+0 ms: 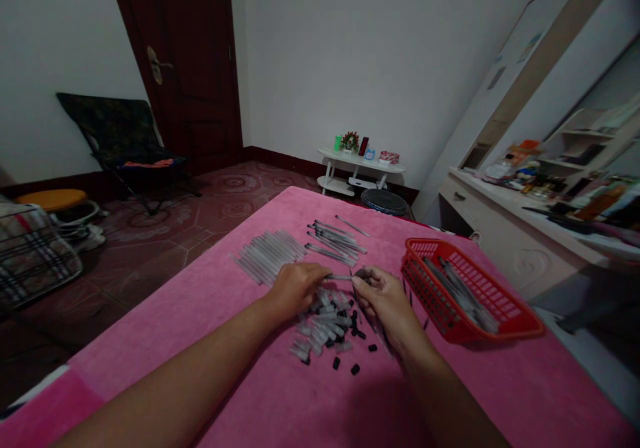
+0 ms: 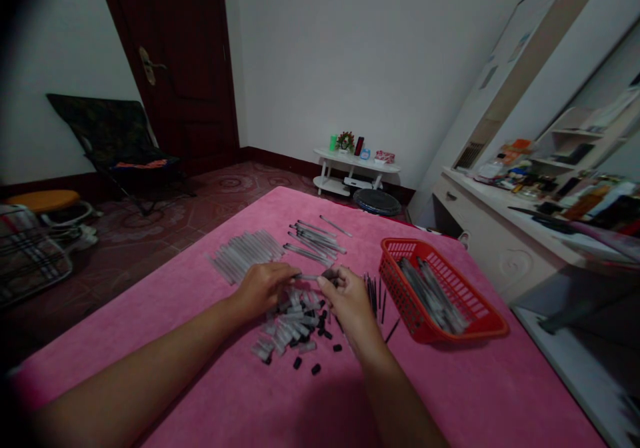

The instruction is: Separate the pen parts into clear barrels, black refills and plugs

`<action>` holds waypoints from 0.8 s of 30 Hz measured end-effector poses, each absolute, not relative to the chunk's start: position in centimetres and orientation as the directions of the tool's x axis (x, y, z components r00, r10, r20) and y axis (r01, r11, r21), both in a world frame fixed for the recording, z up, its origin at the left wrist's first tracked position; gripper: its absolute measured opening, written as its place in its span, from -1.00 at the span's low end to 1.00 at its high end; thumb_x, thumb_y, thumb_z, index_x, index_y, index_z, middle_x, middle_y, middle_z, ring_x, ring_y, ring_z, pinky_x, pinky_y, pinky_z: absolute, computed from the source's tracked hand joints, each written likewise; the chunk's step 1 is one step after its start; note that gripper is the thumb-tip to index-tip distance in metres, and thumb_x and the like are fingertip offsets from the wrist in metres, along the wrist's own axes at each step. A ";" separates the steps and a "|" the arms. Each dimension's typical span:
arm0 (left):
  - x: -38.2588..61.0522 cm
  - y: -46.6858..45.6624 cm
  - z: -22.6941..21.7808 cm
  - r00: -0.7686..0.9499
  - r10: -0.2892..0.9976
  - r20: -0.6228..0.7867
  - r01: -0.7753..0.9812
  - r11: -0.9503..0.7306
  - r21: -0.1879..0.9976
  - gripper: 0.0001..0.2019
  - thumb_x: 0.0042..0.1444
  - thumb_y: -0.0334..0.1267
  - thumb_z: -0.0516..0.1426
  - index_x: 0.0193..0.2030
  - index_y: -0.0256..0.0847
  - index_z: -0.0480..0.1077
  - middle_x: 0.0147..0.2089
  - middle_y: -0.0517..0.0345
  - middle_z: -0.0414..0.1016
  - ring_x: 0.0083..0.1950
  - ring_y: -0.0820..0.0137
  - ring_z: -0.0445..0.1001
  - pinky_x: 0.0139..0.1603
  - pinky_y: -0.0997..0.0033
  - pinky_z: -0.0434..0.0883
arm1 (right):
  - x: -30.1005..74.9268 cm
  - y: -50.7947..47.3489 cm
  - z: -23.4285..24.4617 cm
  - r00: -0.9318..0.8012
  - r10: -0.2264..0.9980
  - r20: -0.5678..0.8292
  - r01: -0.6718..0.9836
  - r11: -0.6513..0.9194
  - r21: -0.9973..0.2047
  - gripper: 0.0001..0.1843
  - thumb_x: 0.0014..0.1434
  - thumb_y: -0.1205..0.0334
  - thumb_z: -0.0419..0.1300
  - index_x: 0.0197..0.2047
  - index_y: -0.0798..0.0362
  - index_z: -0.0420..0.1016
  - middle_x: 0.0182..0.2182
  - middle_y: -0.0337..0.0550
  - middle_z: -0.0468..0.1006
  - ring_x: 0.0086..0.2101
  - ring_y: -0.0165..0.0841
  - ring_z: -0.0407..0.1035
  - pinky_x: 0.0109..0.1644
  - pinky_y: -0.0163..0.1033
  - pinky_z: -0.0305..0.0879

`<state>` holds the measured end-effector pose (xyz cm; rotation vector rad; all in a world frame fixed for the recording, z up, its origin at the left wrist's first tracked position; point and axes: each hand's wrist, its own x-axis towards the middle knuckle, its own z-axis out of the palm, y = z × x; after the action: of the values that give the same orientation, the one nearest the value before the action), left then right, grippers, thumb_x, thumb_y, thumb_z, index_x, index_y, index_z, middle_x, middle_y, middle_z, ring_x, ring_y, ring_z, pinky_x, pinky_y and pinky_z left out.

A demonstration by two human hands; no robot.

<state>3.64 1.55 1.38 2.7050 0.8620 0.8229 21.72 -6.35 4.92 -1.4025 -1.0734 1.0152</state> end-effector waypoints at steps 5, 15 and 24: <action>3.7 1.4 1.6 0.695 0.565 0.444 0.480 -0.825 0.298 -0.69 0.02 -0.47 0.04 -0.10 -0.17 0.43 -0.29 0.12 0.52 -0.25 0.33 0.48 -0.31 0.43 0.28 | 21.9 -6.1 4.6 0.260 0.960 0.102 0.277 0.027 -0.961 -0.77 -0.06 0.09 0.26 -0.48 0.07 0.36 -0.71 -0.37 0.24 -0.66 -0.50 0.10 -0.60 -0.38 -0.03; 3.5 1.7 1.2 0.669 0.583 0.461 0.488 -0.813 0.319 -0.69 0.00 -0.48 0.04 -0.11 -0.18 0.43 -0.29 0.10 0.52 -0.24 0.34 0.48 -0.29 0.43 0.30 | 26.0 -7.0 8.7 0.139 0.987 0.083 0.607 -0.019 -0.794 -0.83 -0.03 0.17 0.15 -0.51 0.11 0.37 -0.60 -0.26 0.35 -0.55 -0.45 0.22 -0.49 -0.35 0.11; 3.6 1.5 1.5 0.755 0.465 0.462 0.450 -0.880 0.151 -0.64 -0.05 -0.49 0.05 -0.08 -0.18 0.40 -0.30 0.10 0.48 -0.26 0.32 0.44 -0.29 0.39 0.28 | 28.0 -8.6 10.5 -0.078 0.980 -0.182 0.794 -0.049 -0.606 -0.83 -0.04 0.23 0.15 -0.59 0.09 0.31 -0.64 -0.29 0.30 -0.56 -0.47 0.17 -0.51 -0.36 0.04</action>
<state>3.63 1.45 1.49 2.9146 0.7607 0.7794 28.00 -8.60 10.51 -1.8905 -1.9219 0.8503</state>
